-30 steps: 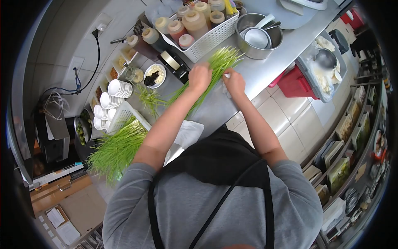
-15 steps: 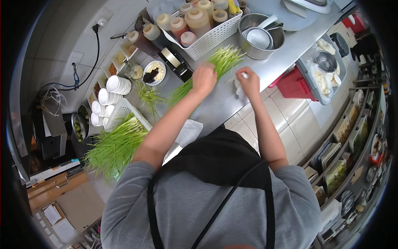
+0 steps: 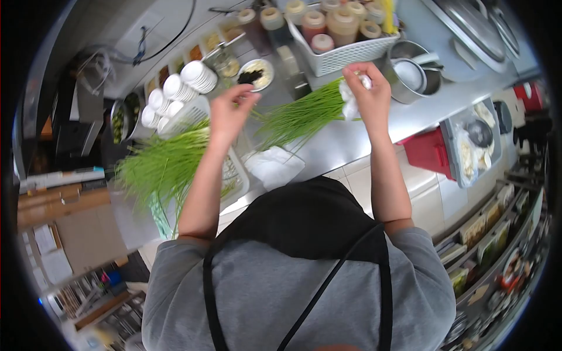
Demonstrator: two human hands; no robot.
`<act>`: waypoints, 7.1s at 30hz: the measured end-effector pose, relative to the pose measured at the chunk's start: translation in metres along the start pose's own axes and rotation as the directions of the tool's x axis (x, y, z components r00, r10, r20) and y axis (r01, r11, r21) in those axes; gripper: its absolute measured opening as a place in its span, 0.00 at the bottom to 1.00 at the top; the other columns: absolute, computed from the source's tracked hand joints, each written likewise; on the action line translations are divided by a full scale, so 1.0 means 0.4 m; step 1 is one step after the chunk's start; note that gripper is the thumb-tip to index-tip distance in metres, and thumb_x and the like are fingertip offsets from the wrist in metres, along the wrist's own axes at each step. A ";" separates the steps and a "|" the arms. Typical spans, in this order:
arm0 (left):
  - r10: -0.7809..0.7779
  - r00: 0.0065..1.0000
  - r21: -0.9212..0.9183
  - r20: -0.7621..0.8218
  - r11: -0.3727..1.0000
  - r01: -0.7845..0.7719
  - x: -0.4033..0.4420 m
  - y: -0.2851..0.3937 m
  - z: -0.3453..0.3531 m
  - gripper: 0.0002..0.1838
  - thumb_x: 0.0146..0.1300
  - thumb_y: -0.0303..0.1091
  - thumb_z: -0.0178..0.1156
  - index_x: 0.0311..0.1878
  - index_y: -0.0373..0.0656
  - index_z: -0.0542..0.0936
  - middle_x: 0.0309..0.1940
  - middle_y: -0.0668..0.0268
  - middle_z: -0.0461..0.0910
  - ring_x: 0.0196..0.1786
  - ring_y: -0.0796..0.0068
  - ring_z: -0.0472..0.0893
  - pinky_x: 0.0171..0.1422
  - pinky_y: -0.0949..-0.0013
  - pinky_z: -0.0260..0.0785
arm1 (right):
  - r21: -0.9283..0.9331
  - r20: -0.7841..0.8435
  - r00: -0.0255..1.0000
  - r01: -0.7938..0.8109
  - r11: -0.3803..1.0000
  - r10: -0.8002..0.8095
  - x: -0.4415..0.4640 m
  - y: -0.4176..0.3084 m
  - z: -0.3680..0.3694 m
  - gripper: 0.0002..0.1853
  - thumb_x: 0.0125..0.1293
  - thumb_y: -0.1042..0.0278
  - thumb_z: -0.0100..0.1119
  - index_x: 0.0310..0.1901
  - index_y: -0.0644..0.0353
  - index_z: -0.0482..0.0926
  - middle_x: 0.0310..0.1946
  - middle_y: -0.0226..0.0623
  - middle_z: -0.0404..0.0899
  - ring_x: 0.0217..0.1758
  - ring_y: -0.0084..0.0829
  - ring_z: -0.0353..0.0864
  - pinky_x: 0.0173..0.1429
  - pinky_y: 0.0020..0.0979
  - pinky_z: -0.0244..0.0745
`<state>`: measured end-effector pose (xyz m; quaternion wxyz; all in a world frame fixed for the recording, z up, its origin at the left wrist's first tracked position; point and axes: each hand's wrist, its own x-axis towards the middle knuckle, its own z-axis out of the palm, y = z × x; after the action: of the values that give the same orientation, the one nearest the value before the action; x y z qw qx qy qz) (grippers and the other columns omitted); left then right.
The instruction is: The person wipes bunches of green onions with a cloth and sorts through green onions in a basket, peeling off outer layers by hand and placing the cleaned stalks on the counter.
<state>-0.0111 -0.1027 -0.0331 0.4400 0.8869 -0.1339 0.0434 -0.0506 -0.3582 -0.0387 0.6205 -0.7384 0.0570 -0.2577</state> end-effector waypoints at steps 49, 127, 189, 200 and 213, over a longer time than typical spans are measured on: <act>-0.364 0.882 -0.305 0.298 0.840 0.449 -0.488 -0.332 -0.405 0.16 0.48 0.24 0.61 0.42 0.36 0.74 0.28 0.67 0.77 0.29 0.79 0.75 0.36 0.78 0.67 | -0.387 0.744 0.668 0.444 0.808 -0.011 -0.386 -0.041 0.373 0.19 0.54 0.67 0.55 0.50 0.54 0.70 0.51 0.50 0.66 0.49 0.49 0.70 0.52 0.38 0.67; -0.480 0.865 -0.842 0.143 0.400 0.361 -0.508 -0.244 -0.334 0.04 0.57 0.27 0.56 0.33 0.40 0.71 0.26 0.69 0.73 0.28 0.80 0.73 0.34 0.77 0.65 | -0.243 0.354 0.816 0.552 0.798 -0.456 -0.122 -0.044 0.577 0.10 0.53 0.67 0.59 0.36 0.61 0.77 0.47 0.40 0.68 0.48 0.35 0.70 0.47 0.33 0.69; -0.438 0.899 -0.687 0.008 0.650 0.323 -0.478 -0.269 -0.310 0.03 0.55 0.22 0.54 0.34 0.37 0.72 0.26 0.70 0.73 0.27 0.85 0.70 0.32 0.80 0.62 | 0.005 0.777 0.629 0.015 1.000 -0.013 -0.341 -0.083 0.714 0.13 0.53 0.61 0.62 0.26 0.65 0.77 0.24 0.29 0.73 0.28 0.17 0.68 0.33 0.21 0.64; -0.492 0.870 -0.699 0.010 0.619 0.358 -0.473 -0.267 -0.317 0.06 0.62 0.30 0.50 0.34 0.38 0.73 0.24 0.72 0.73 0.27 0.85 0.70 0.32 0.81 0.61 | -0.059 0.741 0.671 0.023 0.998 0.028 -0.336 -0.097 0.685 0.13 0.52 0.62 0.63 0.23 0.65 0.76 0.26 0.30 0.71 0.31 0.20 0.69 0.38 0.21 0.63; -0.515 0.814 -0.844 0.268 0.282 0.457 -0.443 -0.240 -0.336 0.13 0.62 0.38 0.50 0.44 0.39 0.71 0.31 0.64 0.75 0.31 0.77 0.73 0.36 0.75 0.65 | 0.035 0.849 0.527 -0.120 0.992 0.034 -0.378 -0.063 0.697 0.09 0.49 0.66 0.65 0.26 0.62 0.78 0.40 0.36 0.67 0.49 0.29 0.67 0.52 0.26 0.61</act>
<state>-0.1495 0.0946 -0.0596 0.8271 0.5219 0.1523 -0.1428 -0.0609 -0.0442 -0.0888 0.6131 -0.7392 -0.2299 0.1576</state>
